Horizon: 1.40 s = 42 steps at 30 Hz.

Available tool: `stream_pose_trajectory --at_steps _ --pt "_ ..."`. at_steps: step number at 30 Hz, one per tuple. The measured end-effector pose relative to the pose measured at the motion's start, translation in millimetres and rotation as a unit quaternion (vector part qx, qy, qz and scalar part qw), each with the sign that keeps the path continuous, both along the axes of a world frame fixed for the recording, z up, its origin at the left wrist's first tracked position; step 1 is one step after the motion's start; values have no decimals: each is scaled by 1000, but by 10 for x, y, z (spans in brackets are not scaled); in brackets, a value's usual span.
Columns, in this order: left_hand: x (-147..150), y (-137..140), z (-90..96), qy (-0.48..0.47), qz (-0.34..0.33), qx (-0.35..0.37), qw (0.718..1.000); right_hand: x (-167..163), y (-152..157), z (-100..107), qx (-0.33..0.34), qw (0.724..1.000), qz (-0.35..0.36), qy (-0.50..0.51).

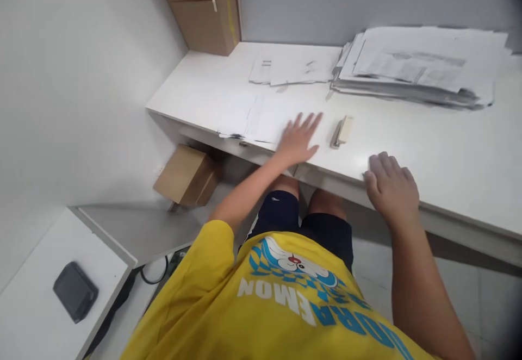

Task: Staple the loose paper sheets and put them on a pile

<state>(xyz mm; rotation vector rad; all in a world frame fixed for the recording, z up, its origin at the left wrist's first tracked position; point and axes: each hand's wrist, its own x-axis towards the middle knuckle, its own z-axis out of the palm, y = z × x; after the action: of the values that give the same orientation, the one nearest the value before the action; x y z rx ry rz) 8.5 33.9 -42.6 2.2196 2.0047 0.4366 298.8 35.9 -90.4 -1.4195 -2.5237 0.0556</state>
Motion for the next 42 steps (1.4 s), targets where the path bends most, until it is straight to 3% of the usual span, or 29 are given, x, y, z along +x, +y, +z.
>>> stream_pose_trajectory --at_steps 2,4,6,9,11,15,17,20,24,29,33,36,42 --pt "-351 -46 11 14 53 -64 996 -7 -496 -130 2 999 -9 35" --pt "-660 -83 16 24 65 -109 992 -71 -941 -385 -31 995 -30 88" --pt "-866 -109 14 33 51 -116 991 -168 -1277 -706 -107 987 -28 114" --pt "-978 -122 -7 39 37 -91 994 -332 -1523 -1057 -261 961 40 87" --pt "-979 -117 -29 34 39 -76 996 -447 -1554 -1097 -341 933 69 93" --pt "-958 -114 -62 7 53 -48 997 -670 -1551 -867 -441 881 102 139" --pt "-952 -120 -62 -2 67 -29 997 -726 -1590 -740 -437 885 111 116" --pt "-946 -106 -30 10 95 -4 995 -697 -1698 -636 -373 920 105 61" --pt "-962 1 54 48 135 11 990 -650 -1807 -630 -268 956 123 -3" --pt "-972 117 66 61 162 41 984 -827 -1741 -666 -214 971 101 -43" --pt "-950 105 -5 75 173 75 979 -940 -1669 -716 -211 968 126 -59" --pt "-931 71 -38 67 171 82 979 -958 -1596 -789 -244 958 131 -78" --pt "-856 -1 -33 34 180 79 980 -1052 -1201 -1048 -294 947 50 -124"
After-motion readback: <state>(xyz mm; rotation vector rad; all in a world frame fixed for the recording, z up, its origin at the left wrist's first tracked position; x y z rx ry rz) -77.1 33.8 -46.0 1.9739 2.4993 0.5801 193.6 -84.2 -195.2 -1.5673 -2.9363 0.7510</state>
